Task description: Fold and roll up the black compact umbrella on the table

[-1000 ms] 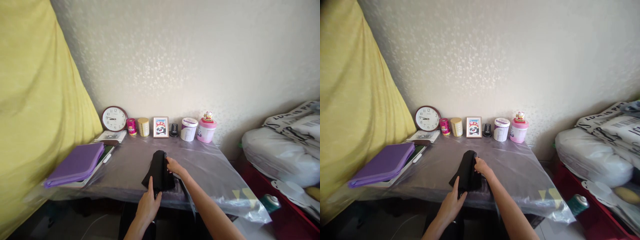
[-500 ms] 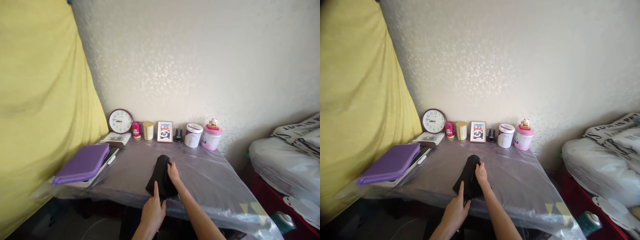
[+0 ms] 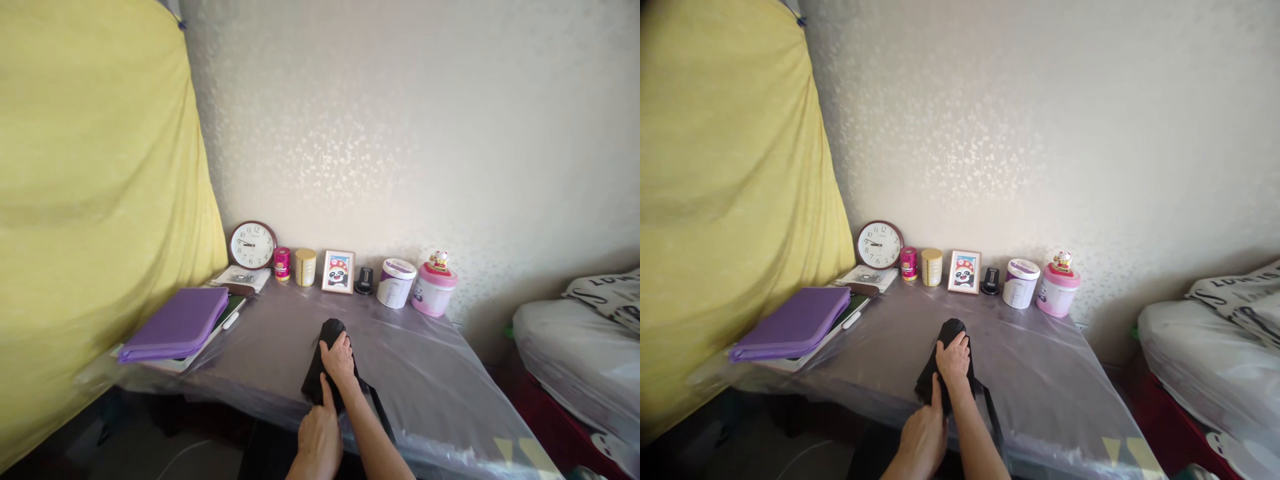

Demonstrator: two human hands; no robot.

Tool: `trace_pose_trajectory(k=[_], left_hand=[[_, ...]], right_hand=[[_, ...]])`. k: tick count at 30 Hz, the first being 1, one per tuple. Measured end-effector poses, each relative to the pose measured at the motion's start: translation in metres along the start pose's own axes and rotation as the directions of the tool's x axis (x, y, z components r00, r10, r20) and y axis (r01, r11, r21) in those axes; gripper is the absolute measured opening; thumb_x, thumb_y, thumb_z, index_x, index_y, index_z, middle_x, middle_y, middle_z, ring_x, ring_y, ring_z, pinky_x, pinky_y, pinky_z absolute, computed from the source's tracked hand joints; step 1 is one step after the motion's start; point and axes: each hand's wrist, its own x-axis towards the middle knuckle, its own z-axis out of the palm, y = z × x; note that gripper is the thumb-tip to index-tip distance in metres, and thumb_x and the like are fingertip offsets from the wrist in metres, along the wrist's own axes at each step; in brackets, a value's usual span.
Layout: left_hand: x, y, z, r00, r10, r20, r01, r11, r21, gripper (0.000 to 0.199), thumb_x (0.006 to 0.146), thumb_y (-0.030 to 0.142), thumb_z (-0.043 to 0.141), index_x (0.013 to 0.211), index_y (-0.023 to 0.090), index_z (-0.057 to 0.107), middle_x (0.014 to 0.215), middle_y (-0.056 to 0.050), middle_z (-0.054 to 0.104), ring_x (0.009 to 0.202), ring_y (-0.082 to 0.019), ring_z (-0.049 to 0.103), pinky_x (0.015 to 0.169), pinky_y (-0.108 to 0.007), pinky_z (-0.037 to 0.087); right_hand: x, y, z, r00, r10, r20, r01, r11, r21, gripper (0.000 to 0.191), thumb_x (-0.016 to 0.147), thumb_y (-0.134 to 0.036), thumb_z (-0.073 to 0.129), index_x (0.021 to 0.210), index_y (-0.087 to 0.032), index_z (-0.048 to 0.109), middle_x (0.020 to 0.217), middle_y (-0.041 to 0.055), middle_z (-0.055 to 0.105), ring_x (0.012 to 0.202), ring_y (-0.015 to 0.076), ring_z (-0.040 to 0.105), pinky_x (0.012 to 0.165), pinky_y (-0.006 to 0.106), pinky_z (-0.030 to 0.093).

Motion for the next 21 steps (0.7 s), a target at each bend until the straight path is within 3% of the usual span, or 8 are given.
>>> trace_pose_trajectory(k=[7,10,12,14,15,17,21], left_hand=[[0.002,0.000,-0.005,0.999,-0.037,0.037,0.039,0.997,-0.061,0.061,0.080,0.011,0.032,0.137,0.006,0.009,0.089,-0.018,0.064,0.084,-0.028,0.061,0.072,-0.038,0.044],[-0.001,-0.017,0.000,0.998,0.064,0.007,-0.060,0.966,-0.252,0.069,0.081,0.023,0.039,0.138,0.009,0.002,0.093,-0.014,0.064,0.087,-0.025,0.060,0.075,-0.033,0.043],[-0.003,-0.031,0.009,0.992,0.124,-0.028,-0.121,0.849,-0.515,0.070,0.080,0.033,0.044,0.137,0.016,0.007,0.101,-0.011,0.063,0.091,-0.020,0.059,0.077,-0.026,0.042],[-0.004,-0.042,0.020,0.989,0.133,-0.065,-0.137,0.656,-0.742,0.070,0.076,0.042,0.049,0.132,0.013,0.019,0.099,-0.010,0.063,0.091,-0.018,0.058,0.078,-0.024,0.042],[-0.004,-0.045,0.026,0.992,0.121,-0.034,-0.097,0.568,-0.817,0.066,0.074,0.049,0.050,0.125,0.013,0.030,0.092,-0.009,0.064,0.084,-0.018,0.060,0.076,-0.025,0.043],[-0.005,-0.046,0.033,0.981,0.138,0.139,0.072,0.407,-0.911,0.060,0.069,0.063,0.047,0.103,0.013,0.049,0.075,-0.007,0.064,0.069,-0.018,0.060,0.067,-0.029,0.045],[-0.008,-0.037,0.035,0.936,0.210,0.283,0.214,0.299,-0.930,0.054,0.070,0.065,0.041,0.082,0.015,0.058,0.069,-0.006,0.062,0.069,-0.017,0.060,0.068,-0.030,0.047]], right_hand=[[0.000,-0.011,0.003,0.998,-0.048,-0.030,0.044,0.992,-0.120,0.076,0.068,-0.028,0.048,0.132,0.004,0.021,0.129,0.0297,0.032,0.104,0.0344,0.048,0.078,0.039,0.043],[0.001,-0.011,0.004,0.998,-0.045,-0.036,0.040,0.990,-0.137,0.072,0.069,-0.025,0.046,0.132,0.002,0.024,0.129,0.0286,0.034,0.104,0.0341,0.049,0.076,0.039,0.044],[0.001,-0.010,0.004,0.998,-0.047,-0.028,0.043,0.990,-0.132,0.071,0.069,-0.025,0.046,0.131,0.002,0.024,0.128,0.0286,0.035,0.104,0.0346,0.049,0.078,0.040,0.043],[0.002,-0.009,0.004,0.998,-0.053,-0.020,0.050,0.992,-0.117,0.071,0.070,-0.026,0.046,0.131,0.003,0.024,0.128,0.0287,0.035,0.105,0.0349,0.048,0.080,0.041,0.042],[0.002,-0.008,0.003,0.998,-0.053,-0.016,0.051,0.993,-0.106,0.071,0.070,-0.026,0.046,0.131,0.003,0.024,0.128,0.0286,0.035,0.106,0.0350,0.048,0.081,0.041,0.041],[0.002,-0.007,0.002,0.999,-0.047,-0.009,0.046,0.996,-0.079,0.072,0.071,-0.027,0.045,0.132,0.003,0.023,0.129,0.0282,0.034,0.107,0.0353,0.047,0.082,0.041,0.041],[0.000,-0.006,-0.004,0.999,-0.026,0.030,0.027,0.999,-0.029,0.074,0.072,-0.030,0.046,0.133,0.003,0.019,0.131,0.0286,0.031,0.110,0.0366,0.045,0.085,0.042,0.039]])
